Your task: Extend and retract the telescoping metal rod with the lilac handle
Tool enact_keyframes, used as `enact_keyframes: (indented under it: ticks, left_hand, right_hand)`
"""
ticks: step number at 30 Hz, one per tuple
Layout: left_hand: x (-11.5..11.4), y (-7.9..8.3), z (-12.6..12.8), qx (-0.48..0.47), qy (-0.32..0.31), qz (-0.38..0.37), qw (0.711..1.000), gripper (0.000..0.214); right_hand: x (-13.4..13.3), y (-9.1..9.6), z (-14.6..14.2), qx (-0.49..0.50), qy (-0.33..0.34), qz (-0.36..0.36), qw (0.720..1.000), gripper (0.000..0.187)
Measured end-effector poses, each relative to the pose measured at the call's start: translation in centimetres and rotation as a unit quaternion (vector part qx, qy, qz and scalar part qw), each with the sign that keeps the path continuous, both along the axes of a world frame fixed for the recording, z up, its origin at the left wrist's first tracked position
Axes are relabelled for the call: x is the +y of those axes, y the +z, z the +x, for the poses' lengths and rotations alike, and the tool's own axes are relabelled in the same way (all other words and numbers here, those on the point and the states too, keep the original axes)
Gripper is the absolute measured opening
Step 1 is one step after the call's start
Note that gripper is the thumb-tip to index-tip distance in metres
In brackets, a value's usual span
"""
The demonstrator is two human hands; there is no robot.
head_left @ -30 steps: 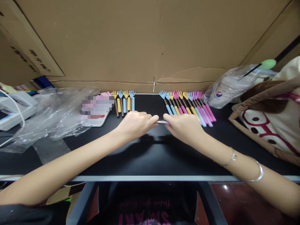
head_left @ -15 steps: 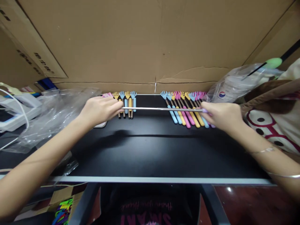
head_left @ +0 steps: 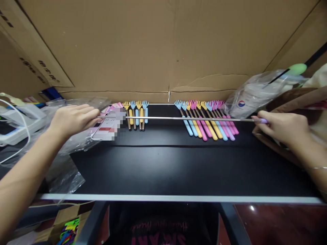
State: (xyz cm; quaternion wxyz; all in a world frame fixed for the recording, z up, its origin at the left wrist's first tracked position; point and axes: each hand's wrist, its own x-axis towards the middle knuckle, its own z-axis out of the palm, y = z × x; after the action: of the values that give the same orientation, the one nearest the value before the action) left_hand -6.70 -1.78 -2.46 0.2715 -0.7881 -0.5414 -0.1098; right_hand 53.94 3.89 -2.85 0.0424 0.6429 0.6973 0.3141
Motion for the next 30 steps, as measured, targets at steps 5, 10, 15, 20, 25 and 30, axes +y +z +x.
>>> enact_keyframes:
  ticks: [5,10,15,20,25,30]
  left_hand:
    - [0.4,-0.8,-0.2,0.056,0.005,0.019,0.998,0.036]
    - [1.0,-1.2,2.2,0.054,-0.046,0.019,0.997,0.032]
    - [0.9,-0.7,9.1,0.103,-0.103,0.041,0.988,0.036]
    - [-0.5,-0.6,15.7,0.085,-0.154,0.018,0.984,0.034]
    - [-1.4,-0.9,19.3,0.055,-0.161,-0.033,0.985,0.031]
    - [-1.3,-0.8,20.0,0.043,-0.156,-0.048,0.986,0.032]
  right_hand:
    - [-0.5,-0.2,-0.5,0.026,0.029,0.005,0.999,0.028]
    - [-0.9,-0.4,-4.0,0.05,0.056,0.014,0.997,0.034]
    - [-2.2,-0.2,-11.5,0.075,0.135,-0.021,0.988,0.035]
    - [-4.7,-0.4,-17.9,0.077,0.217,-0.053,0.972,0.025]
    - [-6.4,-0.1,-21.4,0.075,0.249,-0.061,0.964,0.02]
    - [-6.6,-0.1,-22.5,0.064,0.252,-0.044,0.965,0.021]
